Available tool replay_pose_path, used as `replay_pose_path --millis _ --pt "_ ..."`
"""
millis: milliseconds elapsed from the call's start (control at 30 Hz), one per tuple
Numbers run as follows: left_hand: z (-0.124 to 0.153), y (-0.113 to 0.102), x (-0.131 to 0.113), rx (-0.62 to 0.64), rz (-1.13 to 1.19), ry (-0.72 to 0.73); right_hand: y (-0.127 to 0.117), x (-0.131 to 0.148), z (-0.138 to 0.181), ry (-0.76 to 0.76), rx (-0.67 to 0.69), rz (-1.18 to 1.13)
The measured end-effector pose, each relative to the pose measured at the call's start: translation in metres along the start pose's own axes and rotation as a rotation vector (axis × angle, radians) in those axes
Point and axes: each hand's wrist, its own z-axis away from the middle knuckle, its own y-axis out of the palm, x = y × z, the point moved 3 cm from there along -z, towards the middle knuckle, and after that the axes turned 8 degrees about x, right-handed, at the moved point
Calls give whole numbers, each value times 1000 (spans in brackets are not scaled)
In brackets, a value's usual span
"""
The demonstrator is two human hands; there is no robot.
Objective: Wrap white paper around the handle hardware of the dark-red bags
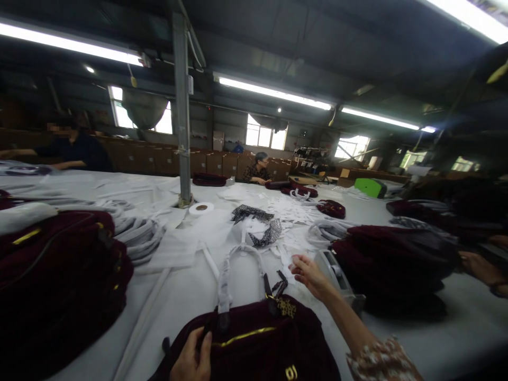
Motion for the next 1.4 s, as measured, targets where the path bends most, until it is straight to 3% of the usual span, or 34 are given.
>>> replay_pose_path --millis 167,267,400,567,633,700,800,933,1033,1133,1267,1400 --pt "0 3 5 30 -3 58 28 -2 19 -64 161 -244" --pt "0 6 10 29 10 66 35 -8 29 -50 162 -241" --pt "1 8 9 26 68 73 54 -23 40 -20 127 -47" --pt "14 -5 -12 -169 73 273 114 -34 61 -94 227 256" --pt "21 -9 -25 -108 70 417 138 -32 73 -170 269 360" --pt "27 -11 -35 38 85 491 155 -28 84 -233 296 407" --pt "33 -13 -38 156 175 437 165 -23 95 -268 350 405" --pt "35 -8 -32 188 236 354 165 -25 101 -238 517 303" --pt "35 -5 -31 183 170 360 160 -31 98 -264 507 359" --pt "31 -12 -30 65 37 325 155 -40 86 -223 420 374" --pt "22 -20 -21 -29 -293 122 151 -51 64 -101 281 218" --pt "15 -12 -17 -17 -597 19 163 -62 50 -3 343 -108"
